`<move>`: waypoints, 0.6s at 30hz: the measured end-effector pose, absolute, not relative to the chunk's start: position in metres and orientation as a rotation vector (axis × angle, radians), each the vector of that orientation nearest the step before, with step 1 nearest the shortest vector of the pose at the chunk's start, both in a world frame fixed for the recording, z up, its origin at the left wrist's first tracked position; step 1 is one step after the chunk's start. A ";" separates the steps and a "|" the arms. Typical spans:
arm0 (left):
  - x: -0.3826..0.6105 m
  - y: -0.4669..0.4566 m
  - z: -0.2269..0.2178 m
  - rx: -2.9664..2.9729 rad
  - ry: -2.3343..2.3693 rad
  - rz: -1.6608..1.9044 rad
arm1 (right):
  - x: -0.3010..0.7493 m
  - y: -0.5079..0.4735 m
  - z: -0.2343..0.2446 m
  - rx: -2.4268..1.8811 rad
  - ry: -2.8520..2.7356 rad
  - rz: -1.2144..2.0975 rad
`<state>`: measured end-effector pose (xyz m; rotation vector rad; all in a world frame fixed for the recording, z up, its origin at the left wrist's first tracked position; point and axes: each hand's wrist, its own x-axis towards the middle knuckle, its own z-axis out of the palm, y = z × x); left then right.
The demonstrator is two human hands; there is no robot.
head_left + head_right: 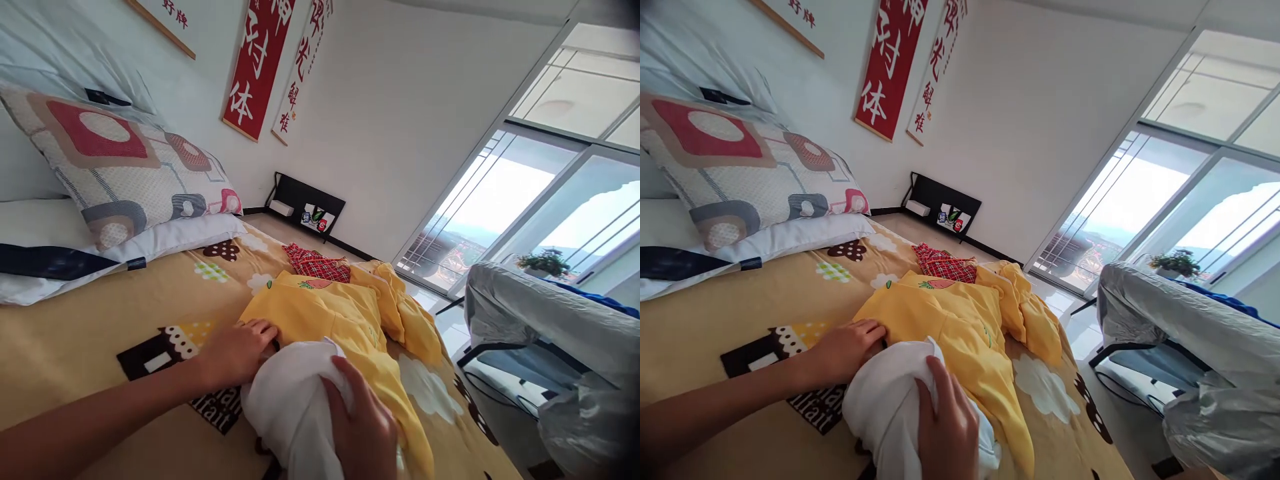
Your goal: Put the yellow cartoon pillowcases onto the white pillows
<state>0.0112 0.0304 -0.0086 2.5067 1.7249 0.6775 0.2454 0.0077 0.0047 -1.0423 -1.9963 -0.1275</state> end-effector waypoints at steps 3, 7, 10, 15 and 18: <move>0.026 0.029 -0.025 2.686 1.862 0.544 | 0.221 0.011 -0.025 -0.935 -2.277 -0.023; 0.018 0.033 -0.042 2.867 1.761 0.675 | 0.210 0.003 -0.037 -1.152 -2.494 -0.019; 0.009 0.036 -0.043 2.988 1.769 0.762 | 0.213 -0.009 -0.022 -1.191 -2.661 0.047; 0.017 0.043 -0.032 3.089 1.845 0.811 | 0.215 -0.019 0.009 -1.114 -2.998 0.321; 0.024 0.042 -0.025 3.063 1.893 0.707 | 0.216 -0.020 0.018 -1.220 -2.991 0.414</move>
